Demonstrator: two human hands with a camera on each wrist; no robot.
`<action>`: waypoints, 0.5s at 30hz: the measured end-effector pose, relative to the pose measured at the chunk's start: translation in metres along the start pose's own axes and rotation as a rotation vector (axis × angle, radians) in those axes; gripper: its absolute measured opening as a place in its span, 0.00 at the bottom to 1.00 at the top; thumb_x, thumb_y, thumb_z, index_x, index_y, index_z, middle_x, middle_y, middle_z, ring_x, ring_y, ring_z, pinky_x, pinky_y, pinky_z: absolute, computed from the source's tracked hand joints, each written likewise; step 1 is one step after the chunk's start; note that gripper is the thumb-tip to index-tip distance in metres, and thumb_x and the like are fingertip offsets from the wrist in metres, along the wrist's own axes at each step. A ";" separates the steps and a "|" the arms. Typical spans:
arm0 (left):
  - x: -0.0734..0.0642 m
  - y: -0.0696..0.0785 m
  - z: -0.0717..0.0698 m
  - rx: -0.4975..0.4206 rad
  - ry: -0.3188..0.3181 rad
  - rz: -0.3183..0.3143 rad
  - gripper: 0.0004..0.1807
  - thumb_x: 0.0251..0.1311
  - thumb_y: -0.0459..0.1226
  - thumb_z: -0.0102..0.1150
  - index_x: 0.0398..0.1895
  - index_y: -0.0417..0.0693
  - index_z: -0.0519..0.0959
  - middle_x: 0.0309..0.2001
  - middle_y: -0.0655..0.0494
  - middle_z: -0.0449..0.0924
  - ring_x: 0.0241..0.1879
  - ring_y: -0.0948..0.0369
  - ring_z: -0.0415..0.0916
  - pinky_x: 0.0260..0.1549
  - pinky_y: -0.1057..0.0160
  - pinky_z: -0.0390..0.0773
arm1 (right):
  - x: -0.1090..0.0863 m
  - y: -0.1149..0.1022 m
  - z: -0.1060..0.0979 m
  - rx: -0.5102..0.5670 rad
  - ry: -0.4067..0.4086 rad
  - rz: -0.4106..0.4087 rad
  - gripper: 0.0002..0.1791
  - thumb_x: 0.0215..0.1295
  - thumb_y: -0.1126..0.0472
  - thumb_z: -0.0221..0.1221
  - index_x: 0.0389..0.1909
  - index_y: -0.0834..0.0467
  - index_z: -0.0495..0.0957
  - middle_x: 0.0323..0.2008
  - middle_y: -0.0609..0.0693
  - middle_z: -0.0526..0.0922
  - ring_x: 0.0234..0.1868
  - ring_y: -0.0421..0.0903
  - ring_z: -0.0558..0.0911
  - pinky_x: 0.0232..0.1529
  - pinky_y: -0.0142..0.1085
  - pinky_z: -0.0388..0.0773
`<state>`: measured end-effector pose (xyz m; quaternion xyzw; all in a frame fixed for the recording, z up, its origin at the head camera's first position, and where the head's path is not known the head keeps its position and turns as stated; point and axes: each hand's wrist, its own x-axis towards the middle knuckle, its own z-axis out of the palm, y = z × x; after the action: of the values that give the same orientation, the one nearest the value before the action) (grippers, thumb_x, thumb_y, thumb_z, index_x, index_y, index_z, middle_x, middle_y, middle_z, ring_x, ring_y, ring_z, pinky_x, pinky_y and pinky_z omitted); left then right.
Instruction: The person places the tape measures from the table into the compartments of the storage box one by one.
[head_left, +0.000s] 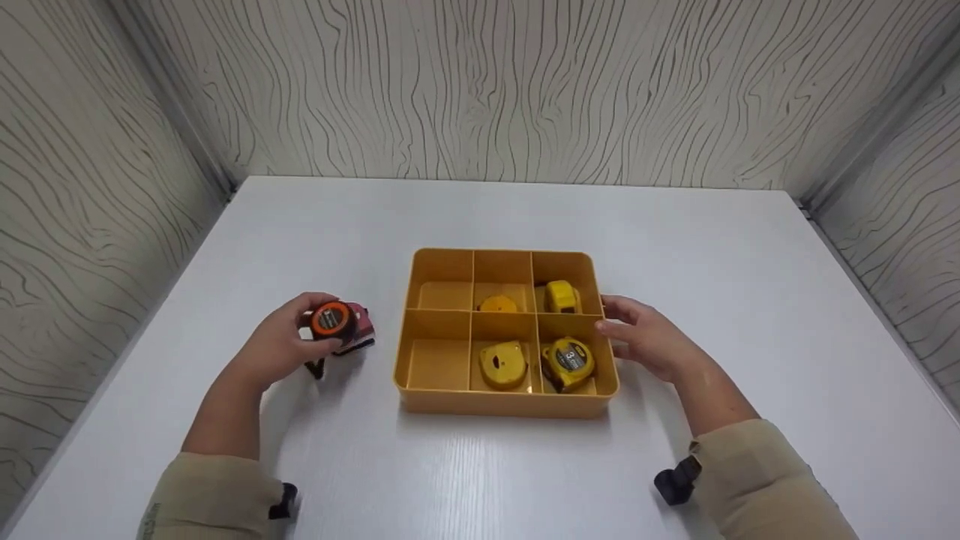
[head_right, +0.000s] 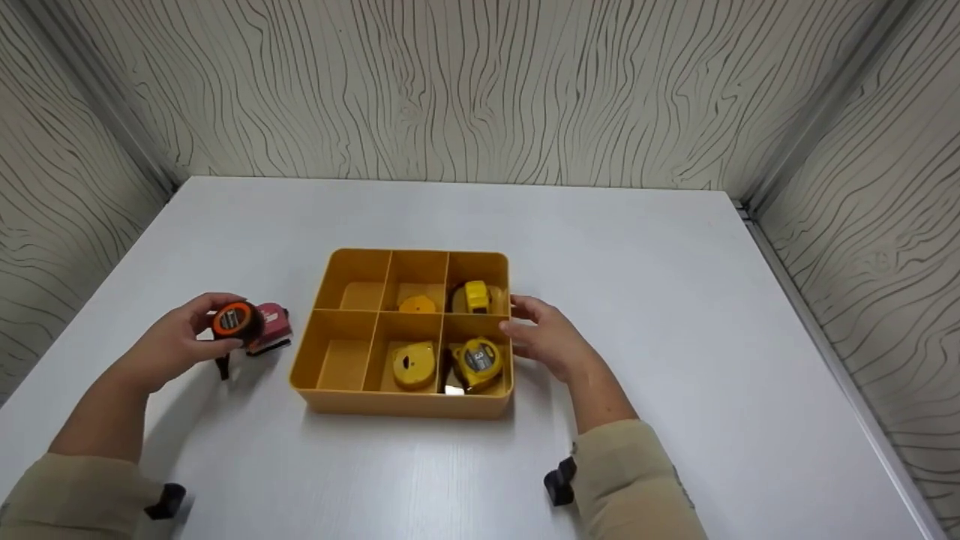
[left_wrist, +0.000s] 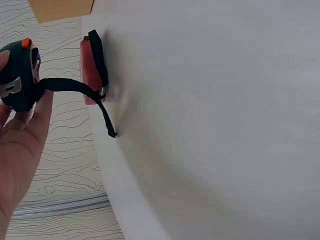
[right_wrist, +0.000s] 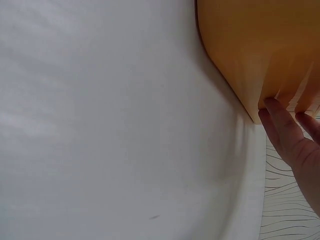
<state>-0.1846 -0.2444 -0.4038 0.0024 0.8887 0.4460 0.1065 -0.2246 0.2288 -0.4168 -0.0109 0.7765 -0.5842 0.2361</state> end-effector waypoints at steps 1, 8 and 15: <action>0.001 0.002 -0.002 0.002 0.002 0.009 0.32 0.50 0.37 0.65 0.59 0.54 0.64 0.60 0.52 0.65 0.59 0.49 0.62 0.53 0.50 0.71 | 0.000 0.000 0.000 0.001 0.001 0.001 0.39 0.58 0.51 0.61 0.68 0.54 0.56 0.65 0.54 0.60 0.65 0.53 0.62 0.56 0.47 0.68; 0.007 0.017 -0.006 -0.024 0.008 0.048 0.33 0.49 0.37 0.65 0.60 0.54 0.65 0.58 0.53 0.67 0.59 0.52 0.63 0.53 0.51 0.70 | -0.001 -0.001 0.000 0.019 -0.007 -0.017 0.38 0.59 0.54 0.60 0.68 0.58 0.54 0.65 0.57 0.59 0.64 0.54 0.63 0.55 0.46 0.69; 0.017 0.035 -0.005 -0.032 -0.017 0.049 0.31 0.47 0.39 0.67 0.57 0.57 0.66 0.54 0.56 0.70 0.55 0.55 0.66 0.50 0.54 0.73 | -0.002 -0.002 0.001 0.025 -0.024 -0.032 0.39 0.60 0.54 0.59 0.68 0.59 0.53 0.65 0.58 0.58 0.64 0.55 0.63 0.56 0.45 0.69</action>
<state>-0.2059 -0.2255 -0.3760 0.0263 0.8802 0.4626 0.1033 -0.2227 0.2279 -0.4138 -0.0276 0.7659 -0.5974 0.2361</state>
